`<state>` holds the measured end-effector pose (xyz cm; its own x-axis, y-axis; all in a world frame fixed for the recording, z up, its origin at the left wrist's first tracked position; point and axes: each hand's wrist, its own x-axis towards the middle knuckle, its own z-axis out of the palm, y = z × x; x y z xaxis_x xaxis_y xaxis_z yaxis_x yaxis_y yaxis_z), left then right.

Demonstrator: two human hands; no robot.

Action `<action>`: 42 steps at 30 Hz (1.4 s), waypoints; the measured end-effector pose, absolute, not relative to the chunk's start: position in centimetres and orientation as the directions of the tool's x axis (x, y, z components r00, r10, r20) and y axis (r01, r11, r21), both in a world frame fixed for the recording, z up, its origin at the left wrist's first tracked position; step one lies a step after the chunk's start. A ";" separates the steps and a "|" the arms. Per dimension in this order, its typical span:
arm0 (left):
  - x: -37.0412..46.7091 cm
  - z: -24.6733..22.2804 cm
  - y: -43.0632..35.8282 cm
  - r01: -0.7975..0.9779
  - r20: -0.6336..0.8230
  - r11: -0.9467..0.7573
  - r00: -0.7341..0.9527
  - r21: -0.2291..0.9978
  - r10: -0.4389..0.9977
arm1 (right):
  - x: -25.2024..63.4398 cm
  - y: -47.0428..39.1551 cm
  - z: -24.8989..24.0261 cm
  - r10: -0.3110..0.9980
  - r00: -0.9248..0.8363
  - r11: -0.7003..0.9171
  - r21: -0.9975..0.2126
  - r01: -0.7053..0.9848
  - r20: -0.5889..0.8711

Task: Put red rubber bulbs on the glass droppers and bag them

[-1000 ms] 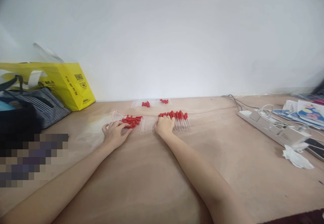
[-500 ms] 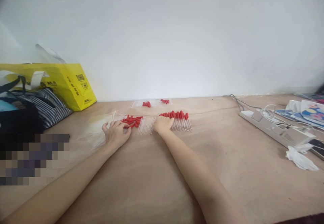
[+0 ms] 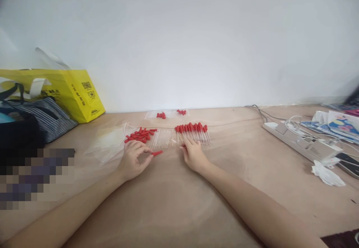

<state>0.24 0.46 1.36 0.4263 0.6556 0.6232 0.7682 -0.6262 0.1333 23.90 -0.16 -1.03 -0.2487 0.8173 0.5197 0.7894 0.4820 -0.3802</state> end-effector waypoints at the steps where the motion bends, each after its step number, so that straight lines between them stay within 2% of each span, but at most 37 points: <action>1: 0.6 1.4 0.1 0.739 0.595 -0.660 0.471 0.136 0.651 | 24.6 -0.7 -1.3 0.805 -0.276 0.511 -0.378 0.772 0.525; 11: 2.5 0.8 -0.9 0.685 0.441 -0.711 0.596 0.157 0.671 | 25.5 -2.2 -1.2 0.762 -0.403 0.600 -0.318 0.734 0.507; 22: 3.2 0.6 -0.9 0.693 0.532 -0.693 0.517 0.200 0.671 | 24.2 -2.8 -1.0 0.725 -0.416 0.639 -0.310 0.704 0.550; 33: 3.4 0.5 -1.1 0.674 0.524 -0.685 0.492 0.276 0.695 | 23.4 -3.0 -1.1 0.696 -0.453 0.673 -0.287 0.681 0.557; 42: 3.4 0.5 -1.5 0.661 0.527 -0.704 0.514 0.259 0.677 | 23.2 -2.7 -0.9 0.619 -0.519 0.712 -0.143 0.687 0.589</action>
